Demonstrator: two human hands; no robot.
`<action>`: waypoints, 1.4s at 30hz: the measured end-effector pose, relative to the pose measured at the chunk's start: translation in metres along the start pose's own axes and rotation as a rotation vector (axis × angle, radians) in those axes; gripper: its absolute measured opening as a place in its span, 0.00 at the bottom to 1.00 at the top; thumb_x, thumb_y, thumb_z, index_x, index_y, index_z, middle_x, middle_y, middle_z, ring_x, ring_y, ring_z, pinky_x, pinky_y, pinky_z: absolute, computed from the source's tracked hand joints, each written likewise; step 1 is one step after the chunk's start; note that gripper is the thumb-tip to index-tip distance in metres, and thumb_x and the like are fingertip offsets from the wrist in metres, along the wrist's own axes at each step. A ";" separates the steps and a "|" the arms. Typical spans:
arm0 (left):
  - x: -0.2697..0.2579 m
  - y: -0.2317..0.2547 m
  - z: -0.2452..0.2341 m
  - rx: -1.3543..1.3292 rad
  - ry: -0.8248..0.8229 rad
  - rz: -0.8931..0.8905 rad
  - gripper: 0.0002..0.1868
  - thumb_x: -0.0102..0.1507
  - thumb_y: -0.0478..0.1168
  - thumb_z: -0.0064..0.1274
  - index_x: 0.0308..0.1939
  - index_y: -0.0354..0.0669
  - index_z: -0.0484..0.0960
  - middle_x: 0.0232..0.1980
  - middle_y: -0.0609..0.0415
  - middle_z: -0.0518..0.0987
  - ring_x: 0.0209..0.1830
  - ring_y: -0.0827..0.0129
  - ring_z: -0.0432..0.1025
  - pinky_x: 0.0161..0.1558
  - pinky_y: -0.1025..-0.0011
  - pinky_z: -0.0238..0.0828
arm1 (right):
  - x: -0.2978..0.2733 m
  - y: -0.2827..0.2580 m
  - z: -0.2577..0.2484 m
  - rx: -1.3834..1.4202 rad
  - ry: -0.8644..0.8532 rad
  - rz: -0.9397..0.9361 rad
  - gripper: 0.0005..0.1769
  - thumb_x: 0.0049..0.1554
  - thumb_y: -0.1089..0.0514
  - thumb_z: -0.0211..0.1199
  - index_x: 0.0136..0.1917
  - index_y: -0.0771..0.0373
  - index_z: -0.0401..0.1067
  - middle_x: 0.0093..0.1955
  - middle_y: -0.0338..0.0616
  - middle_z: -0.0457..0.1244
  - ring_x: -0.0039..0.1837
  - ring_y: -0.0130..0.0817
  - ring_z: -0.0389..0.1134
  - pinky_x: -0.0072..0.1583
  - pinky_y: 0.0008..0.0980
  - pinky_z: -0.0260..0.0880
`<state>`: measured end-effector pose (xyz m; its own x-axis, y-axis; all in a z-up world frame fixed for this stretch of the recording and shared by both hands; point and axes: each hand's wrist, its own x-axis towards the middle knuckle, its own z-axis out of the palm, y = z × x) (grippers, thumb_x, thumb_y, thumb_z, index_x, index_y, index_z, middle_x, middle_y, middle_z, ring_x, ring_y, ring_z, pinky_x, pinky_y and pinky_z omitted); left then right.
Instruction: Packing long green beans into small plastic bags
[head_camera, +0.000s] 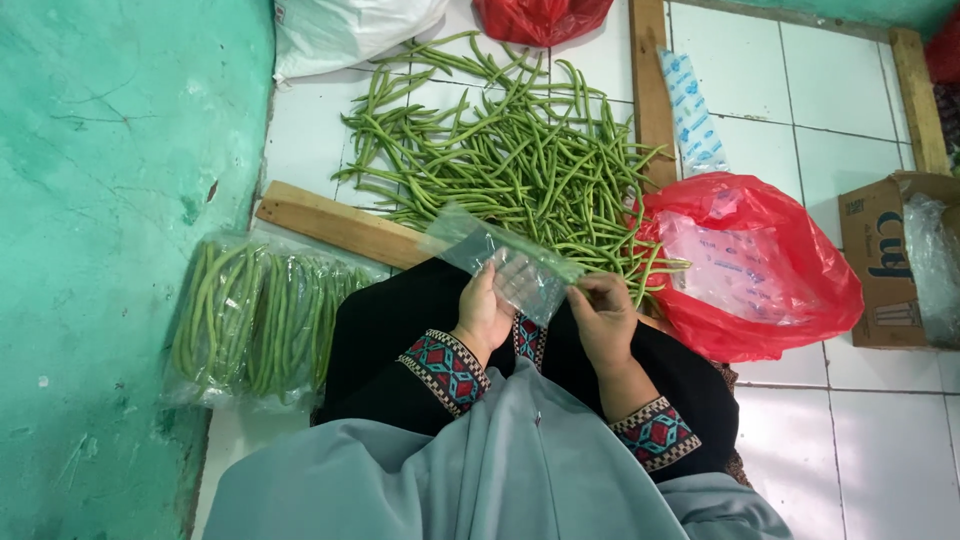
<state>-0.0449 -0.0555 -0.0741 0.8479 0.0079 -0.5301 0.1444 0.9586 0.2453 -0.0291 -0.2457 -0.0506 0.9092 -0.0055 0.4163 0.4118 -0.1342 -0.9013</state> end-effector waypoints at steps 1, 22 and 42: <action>-0.005 0.002 0.003 -0.004 0.002 0.001 0.22 0.73 0.52 0.38 0.67 0.52 0.73 0.60 0.44 0.80 0.56 0.48 0.77 0.58 0.48 0.77 | 0.001 -0.001 0.002 -0.001 -0.004 0.002 0.13 0.54 0.70 0.75 0.48 0.68 0.71 0.46 0.55 0.67 0.51 0.44 0.74 0.52 0.42 0.76; 0.005 0.030 0.018 -0.039 0.203 -0.137 0.11 0.70 0.41 0.46 0.53 0.44 0.79 0.54 0.42 0.83 0.53 0.49 0.79 0.53 0.48 0.77 | 0.025 0.015 0.043 -0.141 -0.219 0.126 0.08 0.56 0.67 0.74 0.49 0.68 0.80 0.39 0.51 0.68 0.43 0.42 0.73 0.43 0.35 0.72; 0.159 0.147 0.046 -0.349 0.351 0.323 0.31 0.69 0.42 0.53 0.75 0.60 0.60 0.70 0.59 0.63 0.69 0.62 0.62 0.75 0.51 0.54 | 0.144 0.179 0.117 -0.553 -0.568 0.069 0.10 0.60 0.67 0.66 0.56 0.62 0.79 0.49 0.47 0.68 0.53 0.46 0.71 0.53 0.39 0.76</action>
<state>0.1342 0.0740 -0.0850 0.5927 0.3513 -0.7248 -0.3195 0.9286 0.1888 0.1822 -0.1546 -0.1659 0.8848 0.4545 0.1029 0.3993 -0.6255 -0.6704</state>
